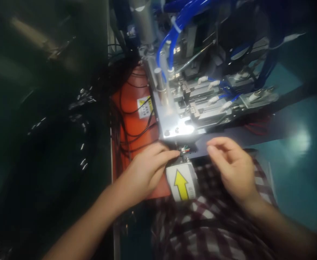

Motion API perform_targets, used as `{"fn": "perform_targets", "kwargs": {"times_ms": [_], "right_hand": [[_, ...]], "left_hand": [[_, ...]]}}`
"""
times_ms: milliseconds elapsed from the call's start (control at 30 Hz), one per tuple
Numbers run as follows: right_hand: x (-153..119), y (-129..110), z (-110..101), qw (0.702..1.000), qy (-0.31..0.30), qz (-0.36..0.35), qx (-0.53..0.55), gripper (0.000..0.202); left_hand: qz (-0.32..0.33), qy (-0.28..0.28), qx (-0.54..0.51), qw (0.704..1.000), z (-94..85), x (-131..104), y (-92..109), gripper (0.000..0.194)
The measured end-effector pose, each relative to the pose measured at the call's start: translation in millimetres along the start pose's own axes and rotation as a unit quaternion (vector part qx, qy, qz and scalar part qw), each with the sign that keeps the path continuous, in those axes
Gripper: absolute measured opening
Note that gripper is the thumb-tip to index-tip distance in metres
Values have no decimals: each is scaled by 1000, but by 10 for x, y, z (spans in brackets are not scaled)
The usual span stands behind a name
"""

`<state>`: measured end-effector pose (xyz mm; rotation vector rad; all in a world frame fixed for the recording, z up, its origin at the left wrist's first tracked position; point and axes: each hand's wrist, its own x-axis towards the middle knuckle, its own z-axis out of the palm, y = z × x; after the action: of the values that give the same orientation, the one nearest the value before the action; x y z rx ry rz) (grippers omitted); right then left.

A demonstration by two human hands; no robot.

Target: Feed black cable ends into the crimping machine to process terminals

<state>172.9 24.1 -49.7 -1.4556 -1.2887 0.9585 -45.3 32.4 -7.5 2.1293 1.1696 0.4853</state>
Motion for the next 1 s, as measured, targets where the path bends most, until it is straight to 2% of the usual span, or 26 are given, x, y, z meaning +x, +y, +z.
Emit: {"fn": "perform_targets", "kwargs": {"times_ms": [33, 67, 100, 133, 167, 200, 233, 267, 367, 400, 433, 500, 567, 667, 733, 833, 900, 1000], "right_hand": [[-61, -65, -34, 999, 14, -40, -8, 5], [-129, -145, -57, 996, -9, -84, -10, 9], [-202, -237, -64, 989, -77, -128, -3, 12], [-279, -335, -48, 968, -186, -168, 10, 14], [-359, -435, -6, 929, -319, -186, 11, 14], [-442, -529, 65, 886, -412, -210, 3, 13], [-526, -611, 161, 847, -476, -236, -11, 12], [-613, -674, 274, 822, -509, -254, -30, 13], [-885, -734, 623, 800, -490, -336, -80, 18], [-975, -716, 713, 779, -482, -389, -96, 16], [-1058, -685, 781, 775, -461, -415, -121, 14], [-1190, -609, 856, 731, -475, -481, -94, 15], [-1259, -541, 880, 730, -479, -467, -141, 16], [-1264, -470, 902, 739, -447, -447, -234, 50], [-1238, -424, 927, 727, -445, -449, -267, 47], [-1198, -346, 971, 717, -450, -456, -276, 28], [-1178, -303, 995, 718, -436, -459, -289, 21], [-1143, -273, 976, 729, -412, -471, -277, 24]], "left_hand": [[-16, 0, -25, 1000, -105, -53, 52, 33], [-36, 29, -54, 997, -215, -115, 113, 28], [-42, 99, -97, 989, -322, -177, 181, 23], [-47, 182, -155, 970, -417, -233, 258, 21], [-23, 271, -222, 936, -494, -276, 341, 21], [19, 316, -293, 902, -545, -301, 428, 25], [36, 350, -354, 867, -570, -307, 514, 34], [23, 378, -395, 837, -567, -295, 594, 44], [-54, 422, -431, 795, -446, -218, 737, 54], [-62, 422, -424, 799, -393, -204, 735, 51], [-70, 415, -419, 804, -345, -205, 705, 48], [-81, 435, -403, 801, -282, -260, 575, 39], [-88, 457, -355, 811, -260, -370, 405, 30], [-101, 457, -320, 824, -249, -550, 213, 24], [-129, 422, -296, 847, -228, -633, 162, 21], [-153, 361, -247, 886, -177, -672, 150, 18], [-148, 321, -204, 913, -141, -634, 153, 16], [-124, 223, -100, 962, -81, -494, 156, 13]]}}
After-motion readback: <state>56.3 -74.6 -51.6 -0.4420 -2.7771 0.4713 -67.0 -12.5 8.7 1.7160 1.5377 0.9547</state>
